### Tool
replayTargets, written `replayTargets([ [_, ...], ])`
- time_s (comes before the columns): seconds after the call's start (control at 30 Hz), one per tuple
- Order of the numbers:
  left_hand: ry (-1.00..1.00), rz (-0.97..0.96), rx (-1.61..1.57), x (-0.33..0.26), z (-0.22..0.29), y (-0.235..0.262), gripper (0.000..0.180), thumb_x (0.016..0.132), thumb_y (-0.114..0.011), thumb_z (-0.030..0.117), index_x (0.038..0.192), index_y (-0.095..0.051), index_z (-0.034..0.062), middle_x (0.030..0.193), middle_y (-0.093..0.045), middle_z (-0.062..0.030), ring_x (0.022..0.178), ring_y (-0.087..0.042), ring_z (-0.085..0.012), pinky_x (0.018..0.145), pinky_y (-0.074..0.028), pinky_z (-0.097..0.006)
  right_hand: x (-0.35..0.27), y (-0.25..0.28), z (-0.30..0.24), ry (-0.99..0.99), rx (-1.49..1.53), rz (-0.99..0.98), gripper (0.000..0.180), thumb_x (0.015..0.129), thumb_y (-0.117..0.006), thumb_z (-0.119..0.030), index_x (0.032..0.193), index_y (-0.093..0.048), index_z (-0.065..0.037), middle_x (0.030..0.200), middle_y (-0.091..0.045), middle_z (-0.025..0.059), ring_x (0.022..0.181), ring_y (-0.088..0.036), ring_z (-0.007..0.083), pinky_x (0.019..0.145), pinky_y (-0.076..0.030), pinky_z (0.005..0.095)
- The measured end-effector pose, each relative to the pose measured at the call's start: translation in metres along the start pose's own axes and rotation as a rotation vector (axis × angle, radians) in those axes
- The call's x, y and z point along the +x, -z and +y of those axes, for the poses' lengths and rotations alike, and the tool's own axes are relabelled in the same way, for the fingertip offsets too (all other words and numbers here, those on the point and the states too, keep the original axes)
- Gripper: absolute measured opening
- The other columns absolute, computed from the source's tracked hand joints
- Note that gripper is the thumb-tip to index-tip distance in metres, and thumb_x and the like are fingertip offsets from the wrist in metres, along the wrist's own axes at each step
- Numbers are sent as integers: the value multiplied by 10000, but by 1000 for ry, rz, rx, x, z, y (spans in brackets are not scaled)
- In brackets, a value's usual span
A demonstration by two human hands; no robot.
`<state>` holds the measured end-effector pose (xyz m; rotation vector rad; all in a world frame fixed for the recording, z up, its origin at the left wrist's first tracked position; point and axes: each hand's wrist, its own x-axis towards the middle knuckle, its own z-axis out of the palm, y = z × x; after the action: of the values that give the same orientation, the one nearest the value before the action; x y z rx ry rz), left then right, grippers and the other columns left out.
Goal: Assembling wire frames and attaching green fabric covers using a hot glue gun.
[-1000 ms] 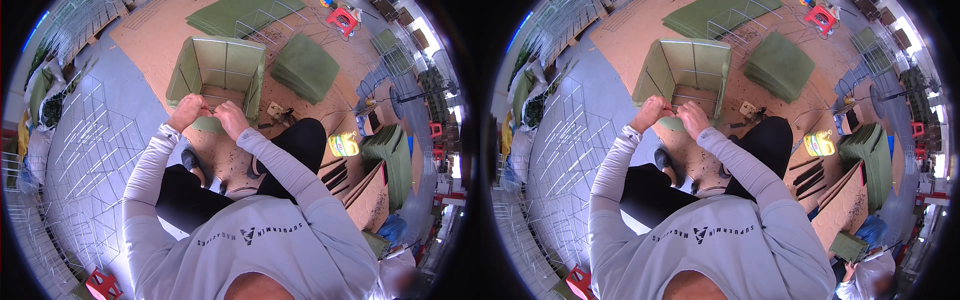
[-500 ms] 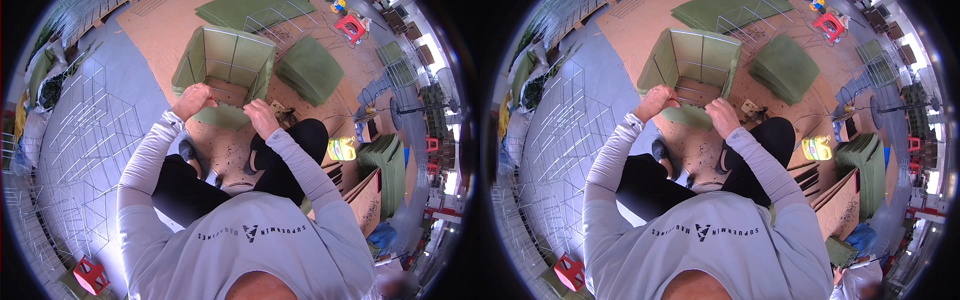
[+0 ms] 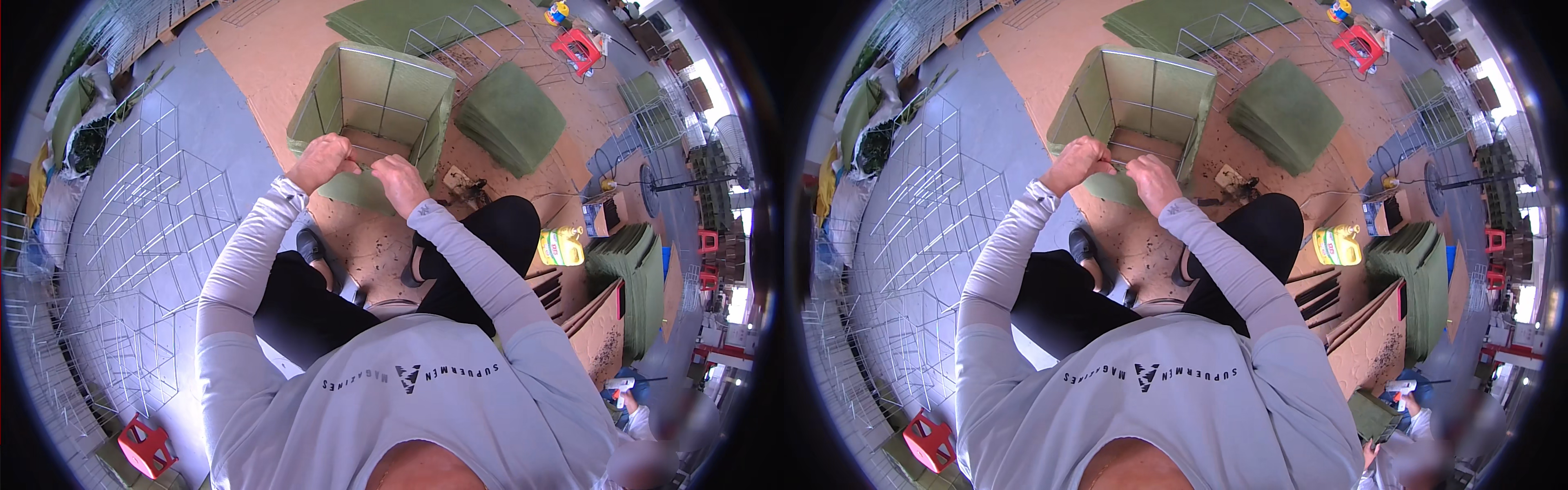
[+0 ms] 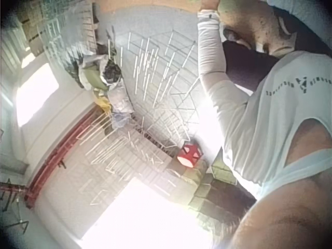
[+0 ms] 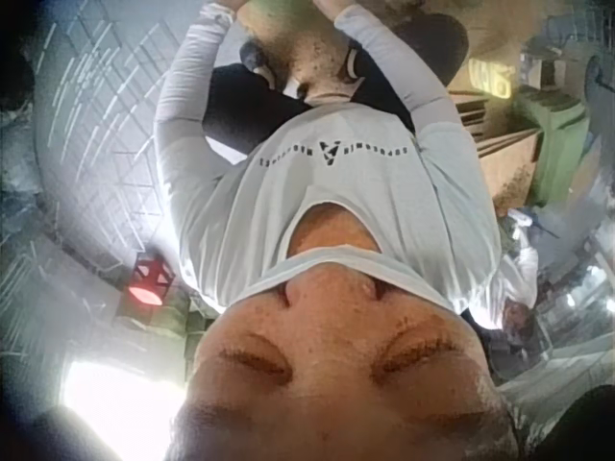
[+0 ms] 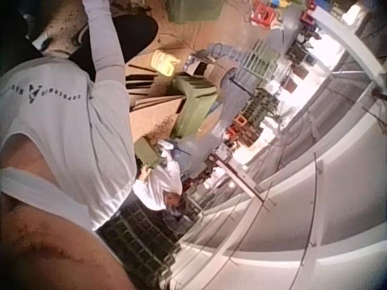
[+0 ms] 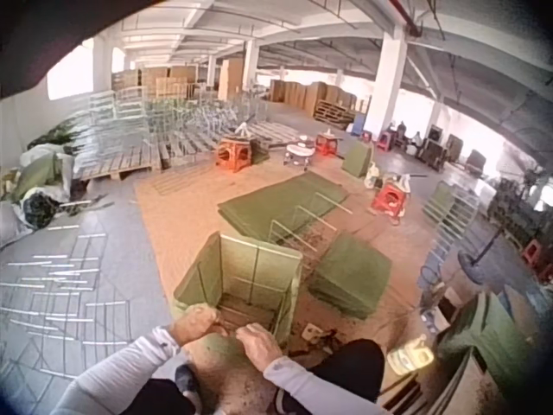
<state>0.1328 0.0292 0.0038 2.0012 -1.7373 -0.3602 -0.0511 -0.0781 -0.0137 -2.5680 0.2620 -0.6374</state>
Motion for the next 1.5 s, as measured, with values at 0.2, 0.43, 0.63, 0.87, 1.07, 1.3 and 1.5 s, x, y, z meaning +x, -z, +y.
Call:
replayTargets([
  [0.2, -113, -2, 14, -5, -8, 9, 192, 678, -777, 140, 804, -686, 27, 832, -667, -141, 894, -627, -319, 807, -491, -401, 3, 10, 8, -85, 139, -168, 176, 802, -689, -150, 899, -648, -9, 831, -613, 142, 884, -592, 340, 793, -472, 440],
  [0.43, -40, -172, -70, 7, -11, 18, 208, 655, -786, 127, 814, -700, 23, 778, -668, -144, 832, -645, -301, 806, -489, -373, 15, -16, -11, -98, 72, -21, 167, 782, -704, -118, 894, -645, -8, 878, -620, 145, 901, -597, 350, 800, -472, 440],
  [0.63, 169, -187, -260, 2, -5, 26, 197, 668, -808, 95, 789, -686, 0, 693, -659, -132, 685, -660, -238, 662, -500, -354, 6, -9, -7, -89, 90, 20, 182, 799, -700, -150, 921, -659, -21, 899, -645, 152, 895, -606, 356, 787, -480, 441],
  [0.87, 123, -146, -310, 4, -11, 22, 171, 723, -774, 94, 822, -683, -12, 673, -643, -95, 651, -619, -156, 625, -475, -322, 4, 6, 4, -132, 61, -181, 183, 805, -691, -172, 881, -642, -13, 882, -651, 151, 898, -610, 342, 798, -478, 447],
  [1.07, 115, -162, -278, 5, -9, 22, 186, 724, -775, 93, 845, -687, -18, 682, -649, -101, 660, -625, -164, 633, -478, -329, 14, 2, -1, -95, 8, -126, 235, 816, -699, -219, 923, -678, -11, 918, -646, 160, 907, -606, 353, 807, -473, 440],
  [1.3, 90, -157, -277, 1, -15, 18, 192, 724, -784, 102, 846, -691, -15, 696, -658, -105, 674, -640, -165, 646, -491, -316, 19, 41, 7, -70, 161, 64, 153, 843, -671, -172, 848, -674, -20, 842, -659, 165, 829, -637, 341, 736, -503, 427],
  [1.5, 151, -168, -252, -2, -3, 27, 204, 708, -797, 124, 823, -697, -10, 721, -669, -143, 688, -662, -250, 658, -502, -350, -31, 116, 38, 64, -21, -38, 126, 827, -654, -97, 931, -677, -31, 934, -666, 100, 907, -614, 295, 795, -506, 393],
])
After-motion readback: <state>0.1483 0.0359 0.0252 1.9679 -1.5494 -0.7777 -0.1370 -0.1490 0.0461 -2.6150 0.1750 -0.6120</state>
